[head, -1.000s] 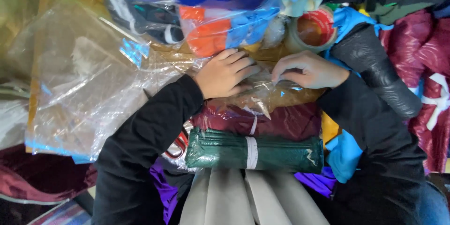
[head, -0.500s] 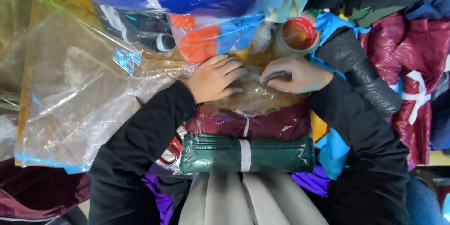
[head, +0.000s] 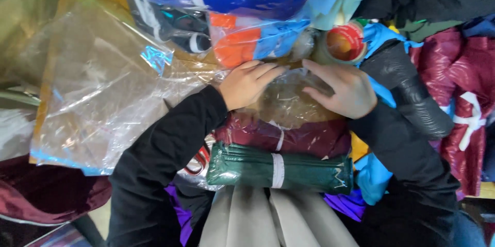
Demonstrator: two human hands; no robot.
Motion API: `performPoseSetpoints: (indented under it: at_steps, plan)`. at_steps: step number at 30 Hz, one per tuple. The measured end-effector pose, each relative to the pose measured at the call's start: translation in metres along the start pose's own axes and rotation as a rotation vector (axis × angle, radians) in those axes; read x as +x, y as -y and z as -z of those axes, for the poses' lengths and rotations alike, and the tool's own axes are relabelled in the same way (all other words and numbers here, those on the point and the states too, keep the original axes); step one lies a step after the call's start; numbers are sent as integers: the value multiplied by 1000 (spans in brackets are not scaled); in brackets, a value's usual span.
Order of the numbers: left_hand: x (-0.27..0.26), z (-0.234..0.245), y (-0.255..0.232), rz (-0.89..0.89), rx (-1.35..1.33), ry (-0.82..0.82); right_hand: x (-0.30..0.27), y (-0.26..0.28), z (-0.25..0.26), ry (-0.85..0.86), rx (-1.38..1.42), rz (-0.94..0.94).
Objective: The person is folding various colored fabrics, placing them into clear plastic bags, and sealing the bags using adhesive tape.
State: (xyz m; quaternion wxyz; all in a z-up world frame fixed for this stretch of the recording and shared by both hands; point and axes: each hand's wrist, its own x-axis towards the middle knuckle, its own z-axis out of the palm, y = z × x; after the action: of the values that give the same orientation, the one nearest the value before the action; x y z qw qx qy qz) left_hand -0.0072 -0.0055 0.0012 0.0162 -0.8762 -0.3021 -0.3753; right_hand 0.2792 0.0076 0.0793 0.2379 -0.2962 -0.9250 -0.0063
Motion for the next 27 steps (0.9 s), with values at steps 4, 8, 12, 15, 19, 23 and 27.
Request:
performPoseSetpoints:
  at_steps: [4,8,12,15,19,23,27]
  plan:
    - [-2,-5,4,-6,-39,-17,-2,2,3,8,-15,-54]
    - [-5,-7,6,9,6,11,0,-2,8,-17,-24,-12]
    - [-10,-13,9,-1,-14,23,-2,2,19,-91,2,-100]
    - [-6,-4,5,10,-21,35,6,8,27,-92,47,-134]
    - [-7,-4,3,9,0,6,3,19,19,-1,1,-190]
    - [0,-1,2,-12,-13,15,4,23,16,103,11,-228]
    - [4,15,-4,-56,34,47,3,16,6,113,90,-162]
